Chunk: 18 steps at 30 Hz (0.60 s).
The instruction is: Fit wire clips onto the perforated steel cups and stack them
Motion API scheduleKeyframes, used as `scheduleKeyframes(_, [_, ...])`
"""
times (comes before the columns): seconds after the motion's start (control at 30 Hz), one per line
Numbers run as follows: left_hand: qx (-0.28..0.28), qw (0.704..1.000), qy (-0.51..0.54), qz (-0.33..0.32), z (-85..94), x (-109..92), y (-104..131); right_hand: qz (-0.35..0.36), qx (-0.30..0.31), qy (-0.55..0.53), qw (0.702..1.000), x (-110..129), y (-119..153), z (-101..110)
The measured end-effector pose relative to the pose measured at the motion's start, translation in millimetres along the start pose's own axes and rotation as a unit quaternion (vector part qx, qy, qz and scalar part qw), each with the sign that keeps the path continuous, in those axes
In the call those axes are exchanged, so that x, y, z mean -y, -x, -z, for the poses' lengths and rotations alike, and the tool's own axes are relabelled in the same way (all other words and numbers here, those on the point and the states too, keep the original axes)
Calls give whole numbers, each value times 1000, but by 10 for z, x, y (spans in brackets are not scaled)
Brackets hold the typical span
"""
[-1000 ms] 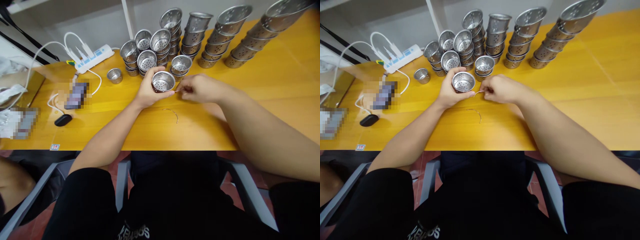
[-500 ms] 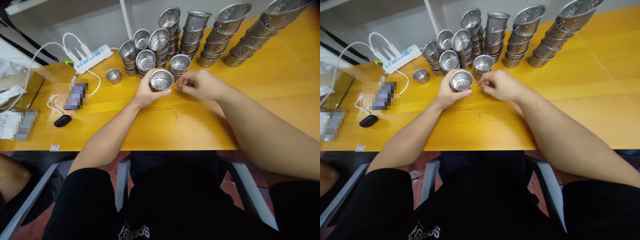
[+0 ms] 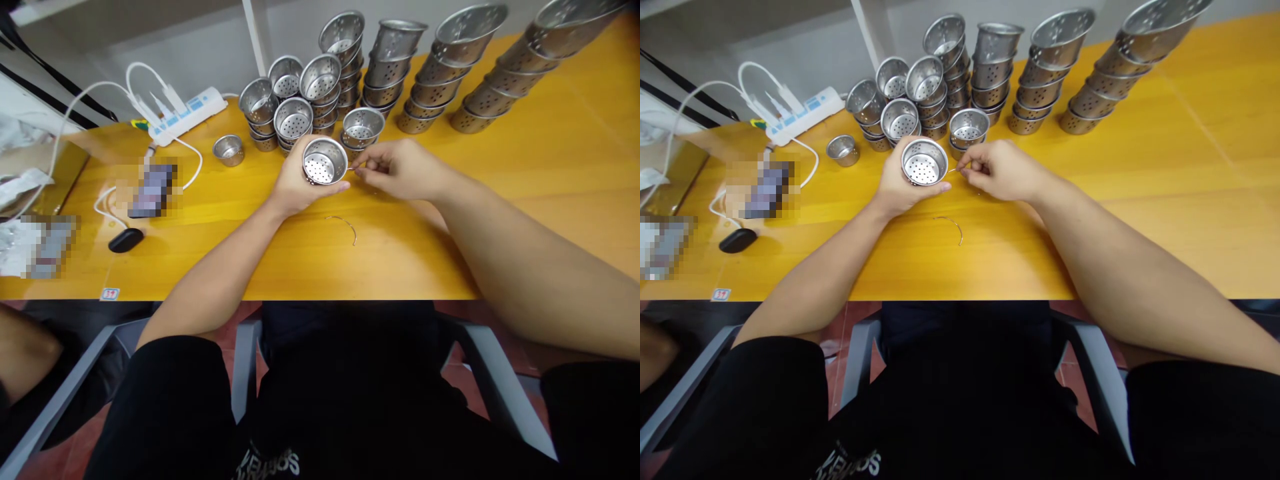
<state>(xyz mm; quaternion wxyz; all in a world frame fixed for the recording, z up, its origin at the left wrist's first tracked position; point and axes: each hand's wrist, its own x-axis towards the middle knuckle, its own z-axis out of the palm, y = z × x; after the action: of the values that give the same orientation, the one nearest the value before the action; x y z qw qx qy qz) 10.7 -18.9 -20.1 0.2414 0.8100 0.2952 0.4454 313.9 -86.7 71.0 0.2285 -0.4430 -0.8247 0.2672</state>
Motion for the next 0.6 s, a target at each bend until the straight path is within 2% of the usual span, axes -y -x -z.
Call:
scheduleKeyframes(0.13, [16,1000,-8,20,-12,-31,-3,3,-11,-2,1000,11,-2,-5])
scheduleKeyframes(0.33, [41,998,-18,34,56,-275,-13,-18,-5,11,1000,-76,-13,-25])
scheduleKeyframes(0.47, [18,999,-33,18,66,-167,-9,-40,-9,28,999,-107,-21,-33])
scheduleKeyframes(0.6, [-17,999,-34,20,12,18,6,-36,-18,16,999,-12,1,-8])
